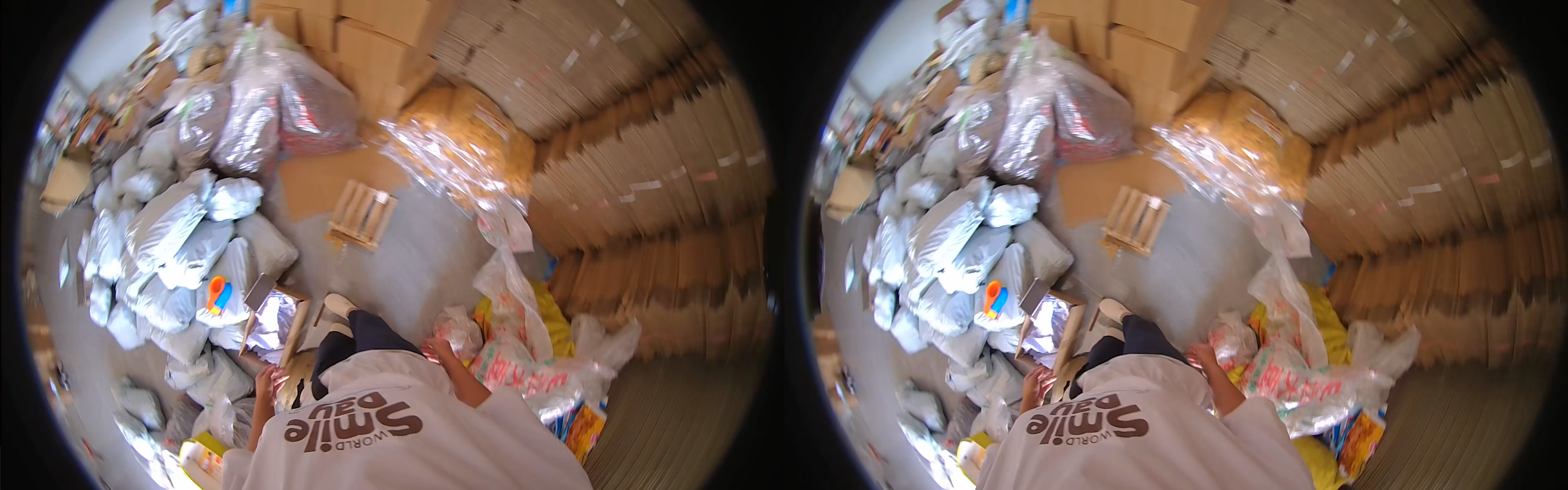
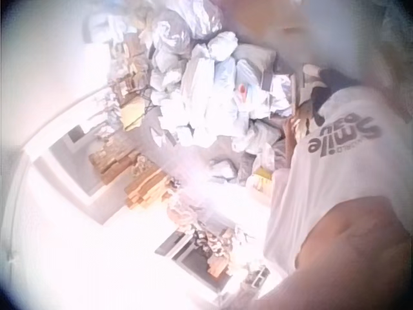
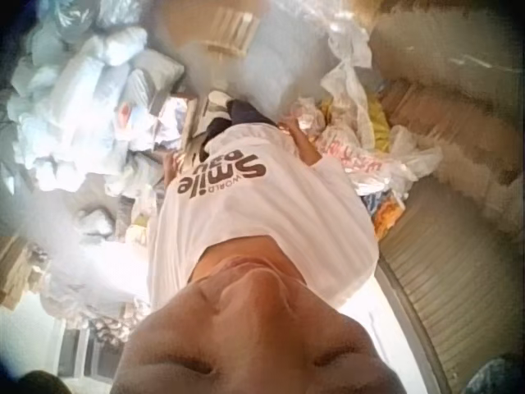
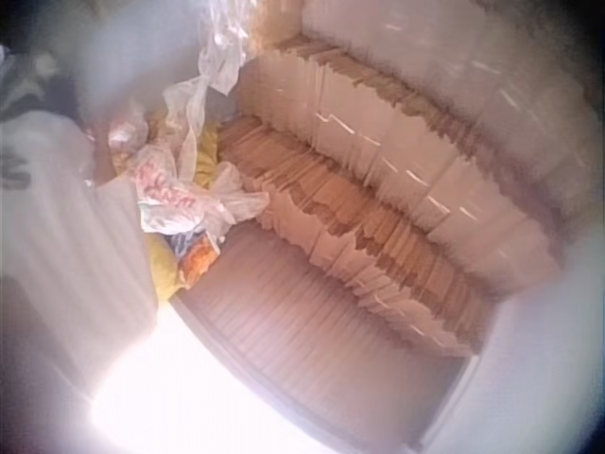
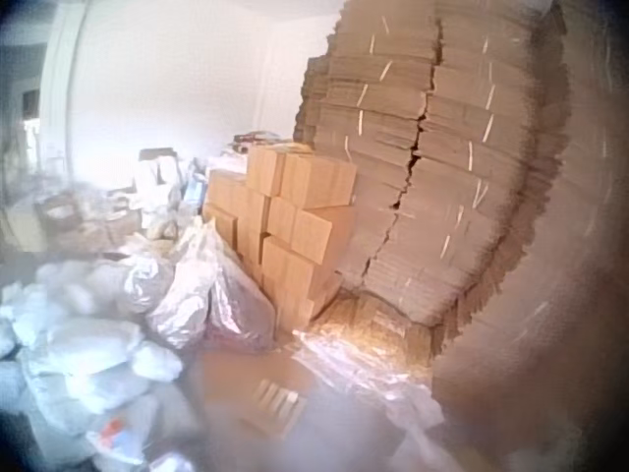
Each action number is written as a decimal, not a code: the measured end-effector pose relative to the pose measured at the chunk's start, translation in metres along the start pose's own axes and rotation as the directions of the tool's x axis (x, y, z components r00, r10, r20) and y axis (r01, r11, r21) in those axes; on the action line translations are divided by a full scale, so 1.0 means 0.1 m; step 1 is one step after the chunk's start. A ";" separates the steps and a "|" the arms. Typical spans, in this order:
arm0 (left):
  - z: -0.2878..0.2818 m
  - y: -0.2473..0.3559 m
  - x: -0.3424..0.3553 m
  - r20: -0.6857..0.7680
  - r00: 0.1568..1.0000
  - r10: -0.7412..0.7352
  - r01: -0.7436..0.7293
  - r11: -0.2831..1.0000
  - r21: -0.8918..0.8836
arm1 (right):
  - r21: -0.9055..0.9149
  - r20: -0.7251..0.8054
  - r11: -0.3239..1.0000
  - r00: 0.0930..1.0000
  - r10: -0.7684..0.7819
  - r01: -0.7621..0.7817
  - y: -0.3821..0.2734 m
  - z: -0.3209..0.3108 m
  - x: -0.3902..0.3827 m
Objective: The person moves various plastic bags containing items and cardboard boxes around a warehouse floor, picking them up and repositioning them.
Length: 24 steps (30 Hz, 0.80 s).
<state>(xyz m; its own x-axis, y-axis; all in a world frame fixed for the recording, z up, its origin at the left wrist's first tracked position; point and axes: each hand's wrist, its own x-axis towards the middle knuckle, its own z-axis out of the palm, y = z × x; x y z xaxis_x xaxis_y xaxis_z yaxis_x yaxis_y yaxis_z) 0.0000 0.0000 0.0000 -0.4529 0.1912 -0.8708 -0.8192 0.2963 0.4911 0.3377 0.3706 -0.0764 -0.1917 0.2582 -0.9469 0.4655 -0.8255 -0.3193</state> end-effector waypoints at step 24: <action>-0.07 -0.16 -0.05 -0.106 0.993 -0.047 -0.002 0.910 -0.415 | -0.258 0.120 0.948 0.980 -0.157 0.184 -1.63 0.93 0.26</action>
<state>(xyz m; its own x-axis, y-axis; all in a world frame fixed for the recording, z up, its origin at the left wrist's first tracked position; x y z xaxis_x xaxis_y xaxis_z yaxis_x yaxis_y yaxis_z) 0.0127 -0.0123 -0.0035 -0.4491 0.0765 -0.8902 -0.8906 -0.1186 0.4391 0.1770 0.4649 -0.0453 -0.3645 0.3226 -0.8735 0.6296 -0.6058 -0.4864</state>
